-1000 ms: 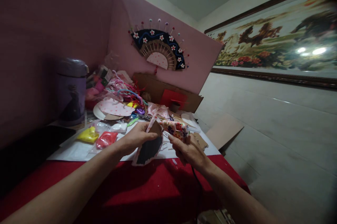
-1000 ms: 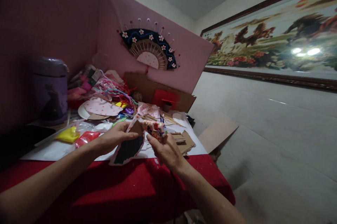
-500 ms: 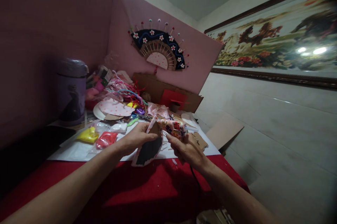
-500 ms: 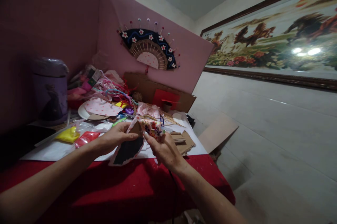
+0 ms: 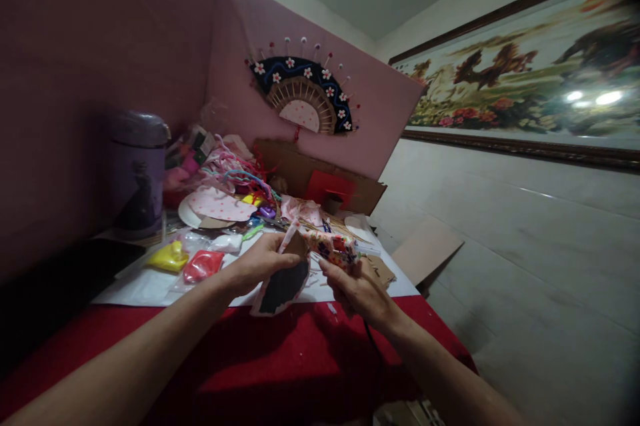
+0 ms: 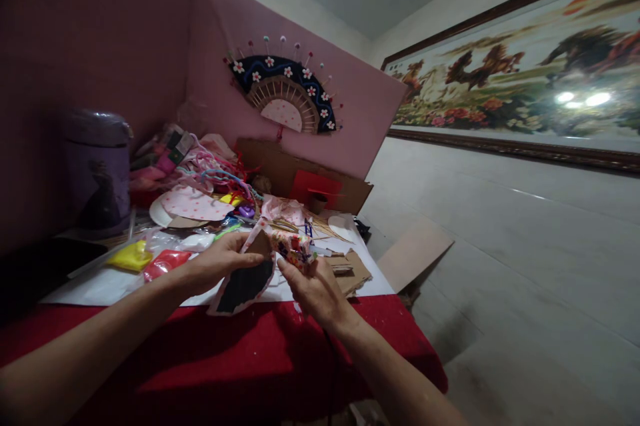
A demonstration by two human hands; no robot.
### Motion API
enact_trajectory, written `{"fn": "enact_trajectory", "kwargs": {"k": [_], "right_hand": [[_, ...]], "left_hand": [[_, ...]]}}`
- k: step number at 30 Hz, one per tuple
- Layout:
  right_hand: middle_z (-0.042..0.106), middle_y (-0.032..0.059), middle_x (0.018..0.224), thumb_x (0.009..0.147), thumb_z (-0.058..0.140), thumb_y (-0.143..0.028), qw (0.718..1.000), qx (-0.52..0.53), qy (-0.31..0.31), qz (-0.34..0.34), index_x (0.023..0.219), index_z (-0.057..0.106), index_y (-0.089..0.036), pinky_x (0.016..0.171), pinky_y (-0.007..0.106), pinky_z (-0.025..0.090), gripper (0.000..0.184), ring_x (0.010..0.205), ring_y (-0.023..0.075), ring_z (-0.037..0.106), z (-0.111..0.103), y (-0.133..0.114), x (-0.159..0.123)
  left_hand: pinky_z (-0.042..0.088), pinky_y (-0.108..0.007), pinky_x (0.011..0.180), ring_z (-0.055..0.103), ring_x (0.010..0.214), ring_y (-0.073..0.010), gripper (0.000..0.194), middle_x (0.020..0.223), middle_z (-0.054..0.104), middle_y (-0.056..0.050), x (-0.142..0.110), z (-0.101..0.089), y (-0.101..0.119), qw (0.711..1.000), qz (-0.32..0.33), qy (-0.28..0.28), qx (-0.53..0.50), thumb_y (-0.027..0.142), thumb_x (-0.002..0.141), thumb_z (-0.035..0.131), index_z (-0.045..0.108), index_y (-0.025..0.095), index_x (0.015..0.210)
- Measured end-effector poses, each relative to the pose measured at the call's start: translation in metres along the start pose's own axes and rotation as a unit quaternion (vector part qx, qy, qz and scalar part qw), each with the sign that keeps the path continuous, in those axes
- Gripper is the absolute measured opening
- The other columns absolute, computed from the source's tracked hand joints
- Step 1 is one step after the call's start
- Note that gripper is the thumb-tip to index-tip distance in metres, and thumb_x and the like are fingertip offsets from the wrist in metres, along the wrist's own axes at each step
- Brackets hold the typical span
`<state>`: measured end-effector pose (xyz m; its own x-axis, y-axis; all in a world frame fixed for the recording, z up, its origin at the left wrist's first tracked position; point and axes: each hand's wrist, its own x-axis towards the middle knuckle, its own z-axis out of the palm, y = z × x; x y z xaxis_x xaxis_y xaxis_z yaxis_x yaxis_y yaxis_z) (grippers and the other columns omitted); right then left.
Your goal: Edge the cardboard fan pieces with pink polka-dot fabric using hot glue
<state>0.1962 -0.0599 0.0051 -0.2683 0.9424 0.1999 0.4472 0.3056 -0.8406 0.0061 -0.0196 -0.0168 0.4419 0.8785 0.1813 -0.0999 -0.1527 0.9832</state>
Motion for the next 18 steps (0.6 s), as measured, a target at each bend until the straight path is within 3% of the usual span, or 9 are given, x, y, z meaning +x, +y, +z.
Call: {"fn": "enact_trajectory", "kwargs": {"k": [18], "right_hand": [[0.038,-0.0055,0.043,0.082,0.052,-0.052,1.000,0.010,-0.007,-0.006,0.055,0.041,-0.018,0.037,0.020,0.028,0.044,0.039,0.0064,0.034,0.0083,-0.0099,0.0068]], "left_hand": [[0.037,-0.026,0.059,0.051,0.058,-0.0123,0.022,0.067,0.059,-0.001,0.0024,-0.0002,-0.0058,1.000,0.008,-0.019,-0.002,0.022,0.063,0.063,0.064,0.011,0.082]]}}
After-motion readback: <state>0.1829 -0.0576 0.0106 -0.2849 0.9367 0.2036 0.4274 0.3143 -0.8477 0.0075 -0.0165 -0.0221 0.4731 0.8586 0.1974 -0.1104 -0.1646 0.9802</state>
